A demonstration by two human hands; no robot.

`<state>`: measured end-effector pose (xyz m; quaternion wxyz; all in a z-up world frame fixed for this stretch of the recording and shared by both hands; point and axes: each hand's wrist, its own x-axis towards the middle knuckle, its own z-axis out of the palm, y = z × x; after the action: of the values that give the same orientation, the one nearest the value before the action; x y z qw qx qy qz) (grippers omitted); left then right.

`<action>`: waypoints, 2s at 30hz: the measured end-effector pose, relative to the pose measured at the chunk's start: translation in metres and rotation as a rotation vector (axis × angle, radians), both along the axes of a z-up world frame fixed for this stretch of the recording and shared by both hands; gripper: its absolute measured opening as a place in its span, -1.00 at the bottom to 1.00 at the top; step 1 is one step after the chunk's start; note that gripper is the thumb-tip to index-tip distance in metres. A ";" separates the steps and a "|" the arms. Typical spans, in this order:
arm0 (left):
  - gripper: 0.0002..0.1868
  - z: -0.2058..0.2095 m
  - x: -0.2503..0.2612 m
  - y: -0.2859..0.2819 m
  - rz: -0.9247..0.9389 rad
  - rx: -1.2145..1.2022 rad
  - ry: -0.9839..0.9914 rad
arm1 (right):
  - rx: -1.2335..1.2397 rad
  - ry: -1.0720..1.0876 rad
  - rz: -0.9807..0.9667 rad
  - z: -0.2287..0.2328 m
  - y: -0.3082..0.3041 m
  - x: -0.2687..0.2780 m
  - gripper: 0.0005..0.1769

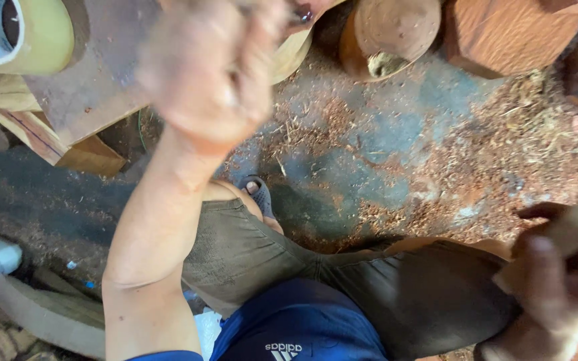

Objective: Applying a resin or wood filler into a crack in a wooden board using a small metal rod.

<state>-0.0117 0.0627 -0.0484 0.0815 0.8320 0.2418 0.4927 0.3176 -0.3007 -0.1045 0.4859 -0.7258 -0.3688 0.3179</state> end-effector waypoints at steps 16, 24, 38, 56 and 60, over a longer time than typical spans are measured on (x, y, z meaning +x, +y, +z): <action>-0.85 -0.024 0.010 -0.003 -0.280 0.052 0.014 | 0.152 -0.749 0.460 0.119 0.128 -0.121 -0.32; -0.82 -0.019 0.011 -0.001 -0.251 0.055 0.120 | 0.014 -0.748 0.535 0.119 0.141 -0.126 -0.35; -0.95 -0.073 -0.019 0.011 -0.026 -0.270 0.113 | 0.396 -0.723 0.491 0.111 0.141 -0.121 -0.18; -0.89 -0.033 0.012 0.016 -0.336 -0.152 -0.108 | 0.311 -0.669 0.516 0.060 0.141 -0.095 -0.17; -0.88 -0.027 0.013 0.019 -0.378 -0.187 -0.209 | -0.056 -0.308 0.400 0.050 0.142 -0.079 -0.13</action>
<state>0.0017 0.0822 -0.0753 0.2736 0.7958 0.1163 0.5275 0.2385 -0.1590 -0.0540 0.3312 -0.6913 -0.5661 0.3033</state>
